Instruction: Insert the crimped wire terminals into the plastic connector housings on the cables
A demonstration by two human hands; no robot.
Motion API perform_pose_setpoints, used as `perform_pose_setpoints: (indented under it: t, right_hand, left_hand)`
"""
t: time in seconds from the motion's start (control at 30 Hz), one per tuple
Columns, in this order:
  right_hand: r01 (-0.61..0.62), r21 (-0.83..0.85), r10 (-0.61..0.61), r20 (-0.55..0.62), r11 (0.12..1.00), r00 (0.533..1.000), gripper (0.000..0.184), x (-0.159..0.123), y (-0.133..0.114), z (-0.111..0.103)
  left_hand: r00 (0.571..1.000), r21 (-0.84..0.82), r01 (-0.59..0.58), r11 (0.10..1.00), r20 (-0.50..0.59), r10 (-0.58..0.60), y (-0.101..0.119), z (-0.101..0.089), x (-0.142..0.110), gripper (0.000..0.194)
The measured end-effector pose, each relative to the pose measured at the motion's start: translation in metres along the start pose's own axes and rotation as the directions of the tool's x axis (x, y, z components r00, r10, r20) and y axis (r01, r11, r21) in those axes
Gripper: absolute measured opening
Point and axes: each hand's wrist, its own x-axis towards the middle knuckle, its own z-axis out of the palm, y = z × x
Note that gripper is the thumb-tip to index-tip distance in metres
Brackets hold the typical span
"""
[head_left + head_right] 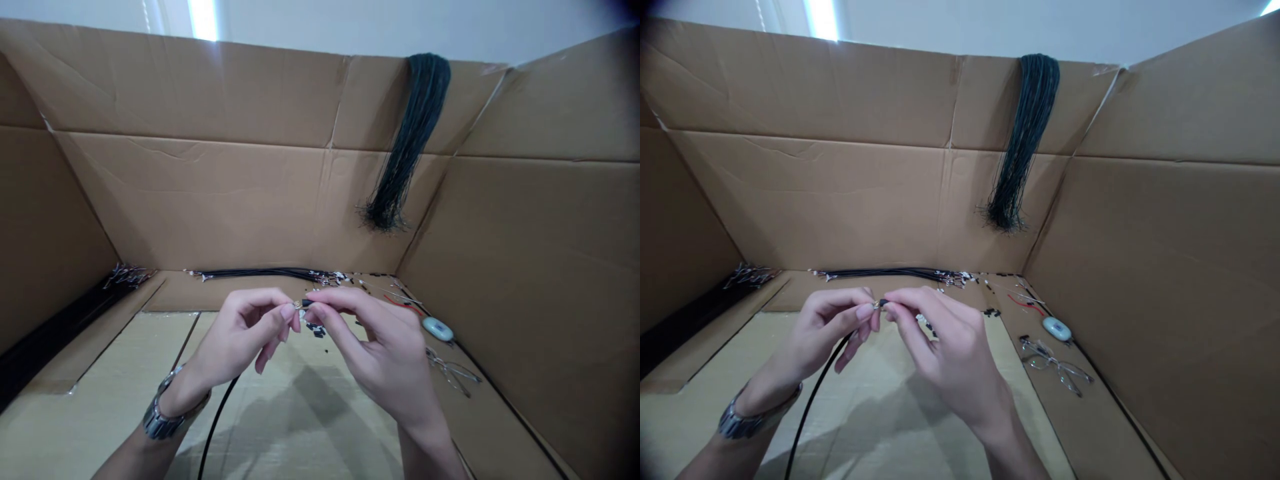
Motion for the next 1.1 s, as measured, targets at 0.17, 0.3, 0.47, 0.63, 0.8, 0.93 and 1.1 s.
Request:
perform_pose_setpoints:
  t: [0.17,0.3,0.47,0.63,0.8,0.93,1.1]
  right_hand:
    - [0.009,0.011,-0.009,0.019,1.000,1.000,0.015,0.000,-0.001,0.002]
    - [0.031,-0.026,-0.031,0.008,0.999,0.999,0.017,-0.001,0.000,0.004]
    - [0.075,-0.073,-0.074,0.009,0.995,0.997,0.020,-0.003,-0.002,0.004]
    - [0.068,-0.034,-0.065,0.070,0.997,0.995,0.020,-0.002,-0.002,0.000]
    - [0.013,0.030,-0.018,0.146,0.999,0.989,0.017,0.001,-0.001,-0.005]
    - [-0.074,0.103,0.050,0.217,0.992,0.975,0.019,0.004,0.002,-0.008]
    - [-0.251,0.344,0.115,0.370,0.905,0.922,0.018,0.009,0.012,-0.012]
  left_hand:
    - [1.000,-0.025,-0.021,0.999,0.005,0.021,-0.001,0.002,0.001,0.033]
    - [1.000,-0.029,-0.022,0.999,0.016,0.022,0.000,0.002,0.002,0.031]
    - [0.999,-0.012,-0.003,1.000,0.049,0.004,0.004,0.002,-0.002,0.031]
    - [0.997,0.045,0.010,0.999,0.072,-0.013,0.007,0.003,-0.006,0.030]
    - [0.996,0.056,0.016,0.998,0.091,-0.021,0.007,0.003,-0.005,0.026]
    - [0.992,0.074,0.049,0.996,0.112,-0.057,0.010,0.003,-0.005,0.026]
    - [0.985,0.089,0.074,0.993,0.150,-0.087,0.014,0.003,-0.005,0.029]
